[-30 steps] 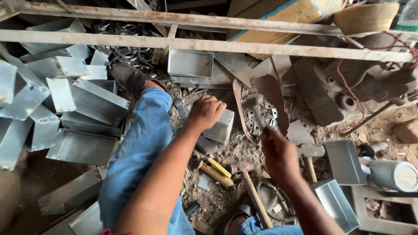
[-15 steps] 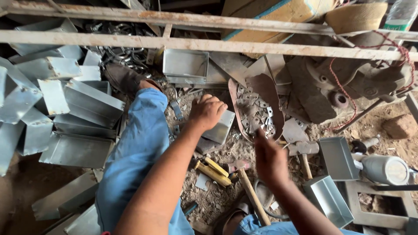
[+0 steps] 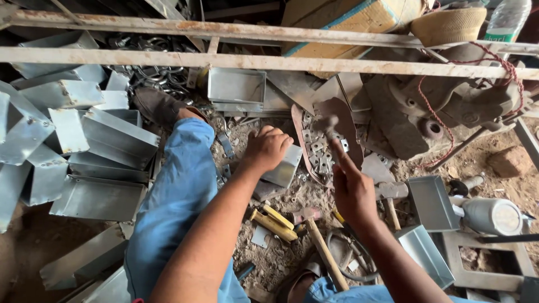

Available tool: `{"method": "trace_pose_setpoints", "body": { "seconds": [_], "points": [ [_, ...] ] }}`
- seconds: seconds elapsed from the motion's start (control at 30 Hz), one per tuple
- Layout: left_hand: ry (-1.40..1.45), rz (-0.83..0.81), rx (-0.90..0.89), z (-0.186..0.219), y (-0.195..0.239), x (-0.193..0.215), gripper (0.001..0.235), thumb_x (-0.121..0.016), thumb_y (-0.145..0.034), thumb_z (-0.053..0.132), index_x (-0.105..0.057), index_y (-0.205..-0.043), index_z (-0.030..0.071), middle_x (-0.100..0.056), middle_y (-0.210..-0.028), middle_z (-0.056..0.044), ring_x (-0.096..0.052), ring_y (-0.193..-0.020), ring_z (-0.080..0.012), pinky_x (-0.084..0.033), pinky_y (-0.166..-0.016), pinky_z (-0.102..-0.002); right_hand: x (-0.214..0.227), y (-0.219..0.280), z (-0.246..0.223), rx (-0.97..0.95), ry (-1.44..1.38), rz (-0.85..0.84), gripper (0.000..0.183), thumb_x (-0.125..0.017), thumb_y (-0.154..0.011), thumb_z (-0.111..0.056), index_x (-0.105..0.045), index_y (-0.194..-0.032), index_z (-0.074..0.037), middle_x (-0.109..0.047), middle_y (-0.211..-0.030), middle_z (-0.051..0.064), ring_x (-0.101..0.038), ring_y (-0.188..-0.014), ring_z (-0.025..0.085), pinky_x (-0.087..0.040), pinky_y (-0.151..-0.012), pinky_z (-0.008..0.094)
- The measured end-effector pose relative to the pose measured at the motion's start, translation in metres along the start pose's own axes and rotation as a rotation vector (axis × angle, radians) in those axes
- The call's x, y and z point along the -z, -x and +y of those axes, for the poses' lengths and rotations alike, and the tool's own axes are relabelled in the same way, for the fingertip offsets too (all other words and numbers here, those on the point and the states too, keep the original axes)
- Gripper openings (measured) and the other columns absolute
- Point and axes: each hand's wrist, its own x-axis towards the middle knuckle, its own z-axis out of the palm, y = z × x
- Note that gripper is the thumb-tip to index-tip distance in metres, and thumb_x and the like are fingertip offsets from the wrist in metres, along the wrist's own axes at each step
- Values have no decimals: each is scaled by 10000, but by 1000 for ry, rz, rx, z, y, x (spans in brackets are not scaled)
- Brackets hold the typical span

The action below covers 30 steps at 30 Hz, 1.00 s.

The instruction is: The person assembles a metal box by hammering the sides into place and then welding the joints.

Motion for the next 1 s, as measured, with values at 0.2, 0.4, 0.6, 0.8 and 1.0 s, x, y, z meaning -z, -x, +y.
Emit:
{"method": "trace_pose_setpoints", "body": {
  "seconds": [0.2,0.4,0.6,0.8,1.0],
  "points": [
    [2,-70,41,7,-2,8,478,-352,-1029,466,-721,-1147,186,-682,-1208,-20,-544,-1224,-241,-316,-1047,-562,-4,-12,-2,-4,45,-164,527,-515,-1032,-147,-465,-1526,-321,-712,-733,70,-562,-414,118,-481,-352,245],
    [-17,-166,92,2,-3,2,490,-309,-1075,465,-701,-1215,207,-667,-1251,15,-550,-1253,-199,-312,-1132,-531,-9,-4,-1,-93,11,-112,494,-500,-1050,-169,-469,-1523,-310,-696,-750,10,-546,-449,105,-486,-391,318],
    [-26,-89,81,3,10,17,431,-274,-1072,438,-632,-1226,254,-658,-1257,36,-457,-1376,-224,-77,-1151,-713,7,11,-5,-267,-42,-189,552,-502,-1028,-213,-427,-1566,-313,-600,-577,78,-498,-466,135,-399,-437,340],
    [-61,-257,-98,25,33,44,353,-416,-1057,367,-614,-1349,347,-660,-1255,-6,-537,-1320,-212,-21,-1292,-654,-2,66,37,-549,-147,-228,600,-532,-1000,-253,-362,-1574,-301,-638,-591,49,-539,-515,151,-413,-506,342],
    [-108,-843,47,54,55,86,232,-556,-1006,358,-697,-1186,323,-626,-1331,23,-507,-1326,-218,-40,-1242,-612,-8,90,72,-598,-161,-231,568,-564,-991,-268,-430,-1542,-288,-620,-611,54,-568,-550,141,-429,-534,337]
  ]
}}
